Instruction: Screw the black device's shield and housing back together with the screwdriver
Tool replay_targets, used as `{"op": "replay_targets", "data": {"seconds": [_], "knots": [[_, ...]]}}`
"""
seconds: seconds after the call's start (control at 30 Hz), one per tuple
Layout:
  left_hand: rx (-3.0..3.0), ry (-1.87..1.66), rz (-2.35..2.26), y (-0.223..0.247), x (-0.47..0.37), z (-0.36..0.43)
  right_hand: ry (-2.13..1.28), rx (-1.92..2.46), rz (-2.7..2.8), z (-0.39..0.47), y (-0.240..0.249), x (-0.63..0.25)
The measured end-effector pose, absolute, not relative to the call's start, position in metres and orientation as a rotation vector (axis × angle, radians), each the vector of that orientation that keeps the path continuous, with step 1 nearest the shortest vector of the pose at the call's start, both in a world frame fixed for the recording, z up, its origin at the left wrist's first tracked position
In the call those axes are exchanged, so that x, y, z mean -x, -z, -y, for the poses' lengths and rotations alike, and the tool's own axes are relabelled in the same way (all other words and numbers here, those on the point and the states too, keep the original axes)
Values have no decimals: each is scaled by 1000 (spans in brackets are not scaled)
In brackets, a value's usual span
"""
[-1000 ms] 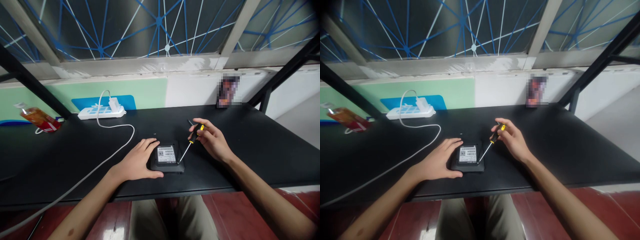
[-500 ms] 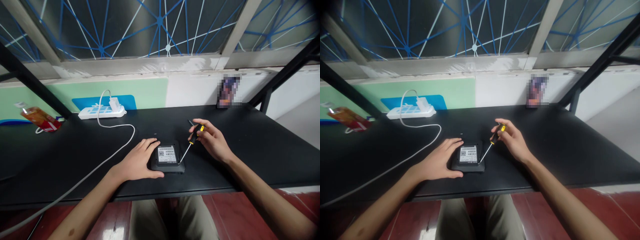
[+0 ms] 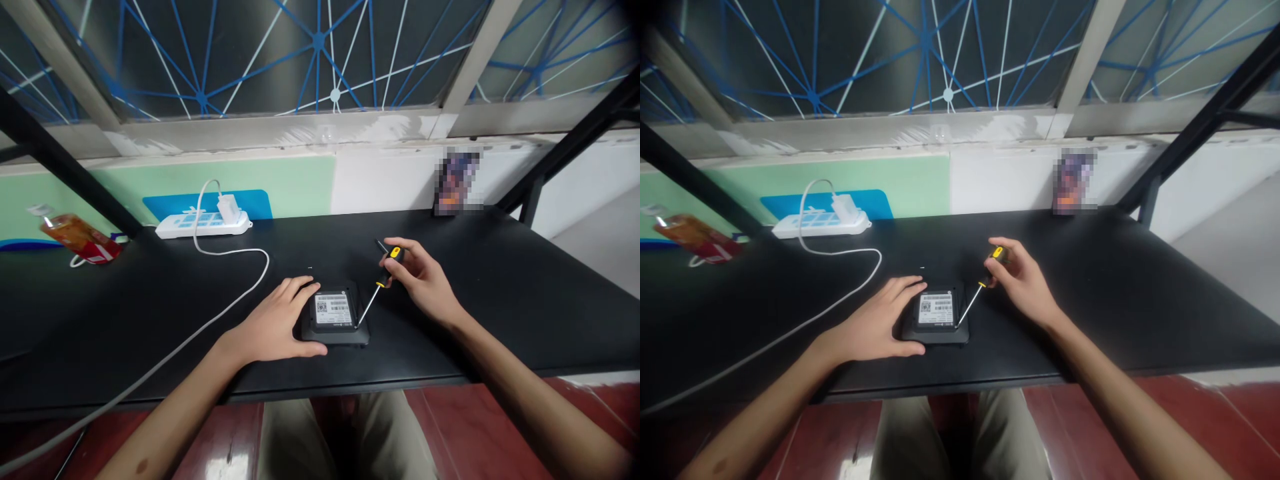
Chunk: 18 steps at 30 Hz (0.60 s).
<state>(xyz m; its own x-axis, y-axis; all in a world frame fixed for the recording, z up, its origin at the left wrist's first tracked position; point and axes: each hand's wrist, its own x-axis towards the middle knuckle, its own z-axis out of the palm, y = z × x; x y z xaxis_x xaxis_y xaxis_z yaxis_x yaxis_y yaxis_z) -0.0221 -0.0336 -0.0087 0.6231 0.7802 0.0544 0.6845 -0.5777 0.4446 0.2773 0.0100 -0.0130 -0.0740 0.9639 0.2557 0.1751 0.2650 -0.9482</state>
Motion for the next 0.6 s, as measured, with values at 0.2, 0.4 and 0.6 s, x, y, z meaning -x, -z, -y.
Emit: {"op": "replay_targets", "data": {"seconds": [0.2, 0.4, 0.6], "knots": [[-2460, -362, -1155, 11, 23, 33, -781, 1210, 1574, -8, 14, -277], [-2443, -399, -1143, 13, 24, 33, -756, 1256, 1587, -8, 17, -278], [-2450, -352, -1161, 11, 23, 33, -708, 1293, 1570, -10, 16, -281]]}}
